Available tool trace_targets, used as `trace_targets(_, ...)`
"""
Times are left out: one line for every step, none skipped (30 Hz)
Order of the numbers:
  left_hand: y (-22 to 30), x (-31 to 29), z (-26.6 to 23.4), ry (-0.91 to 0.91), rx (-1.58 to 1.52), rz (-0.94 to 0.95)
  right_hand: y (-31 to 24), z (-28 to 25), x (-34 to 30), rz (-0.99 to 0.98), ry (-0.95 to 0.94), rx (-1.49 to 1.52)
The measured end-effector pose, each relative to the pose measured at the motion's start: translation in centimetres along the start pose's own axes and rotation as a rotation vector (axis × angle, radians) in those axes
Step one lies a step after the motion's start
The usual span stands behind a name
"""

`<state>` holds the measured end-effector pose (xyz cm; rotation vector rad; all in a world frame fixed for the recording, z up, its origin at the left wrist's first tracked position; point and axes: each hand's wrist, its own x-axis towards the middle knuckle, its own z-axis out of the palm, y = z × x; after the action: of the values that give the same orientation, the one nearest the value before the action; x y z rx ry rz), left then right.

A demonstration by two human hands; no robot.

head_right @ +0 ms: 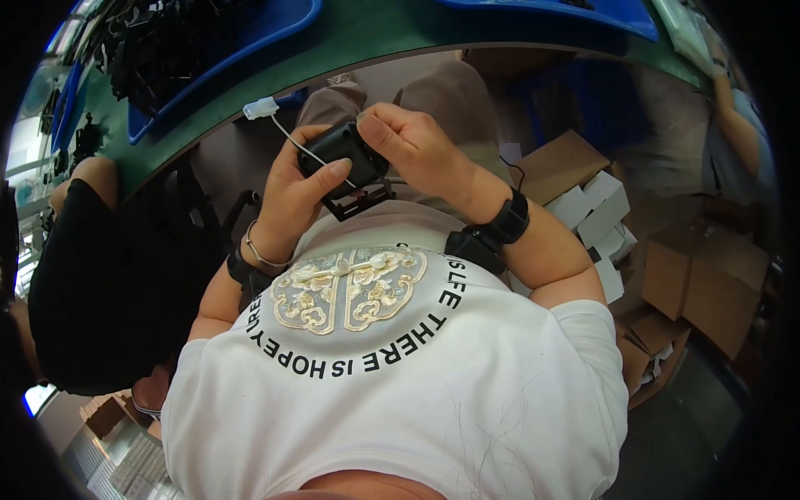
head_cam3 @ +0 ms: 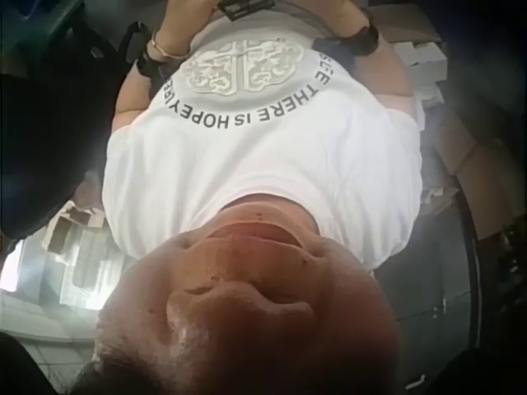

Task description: Assembling black plastic electronic housings by inserting wires and connecting internal components.

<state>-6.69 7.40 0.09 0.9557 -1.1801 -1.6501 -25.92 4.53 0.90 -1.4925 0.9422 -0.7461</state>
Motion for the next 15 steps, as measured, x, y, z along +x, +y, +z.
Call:
trace_targets(0.1,0.0,0.0,0.009,-0.011,-0.026,0.2,0.1,-0.2,-0.068,0.01,0.039)
trace_targets(0.3,0.0,-0.1,0.018,-0.021,-0.052,0.3,0.1,-0.2,-0.136,0.021,0.078)
trace_targets(0.3,0.1,-0.1,0.027,-0.032,-0.078,0.3,0.2,0.0,-0.135,0.019,0.078)
trace_targets(0.3,0.0,-0.1,0.027,-0.034,-0.079,0.3,0.2,0.2,-0.073,0.019,0.037)
trace_targets(0.2,0.0,-0.1,0.02,-0.026,-0.057,0.3,0.2,0.5,-0.012,0.019,-0.004)
trace_targets(0.1,0.0,-0.1,0.013,-0.018,-0.036,0.2,0.2,0.6,0.049,0.019,-0.046)
trace_targets(0.0,0.0,0.0,0.006,-0.009,-0.014,0.2,0.2,0.5,0.051,0.018,-0.045)
trace_targets(0.2,0.0,0.0,0.006,-0.01,-0.015,0.1,0.2,0.3,-0.03,0.03,-0.01)
trace_targets(0.4,0.0,0.1,0.026,-0.038,-0.04,0.1,0.2,0.2,-0.113,0.04,0.024)
trace_targets(0.6,0.0,0.2,0.046,-0.066,-0.066,0.1,0.2,0.2,-0.195,0.05,0.059)
trace_targets(0.7,0.0,0.2,0.065,-0.094,-0.091,0.0,0.1,0.3,-0.196,0.049,0.059)
trace_targets(0.7,0.0,0.1,0.066,-0.094,-0.09,0.0,0.0,0.5,-0.124,0.041,0.019)
trace_targets(0.5,0.0,0.0,0.044,-0.06,-0.063,0.0,-0.1,0.7,-0.052,0.033,-0.022)
trace_targets(0.3,0.2,0.0,0.02,-0.028,-0.035,0.0,-0.2,0.8,0.021,0.027,-0.064)
trace_targets(0.3,0.3,0.0,-0.004,0.004,-0.007,0.0,-0.3,0.8,0.02,0.028,-0.067)
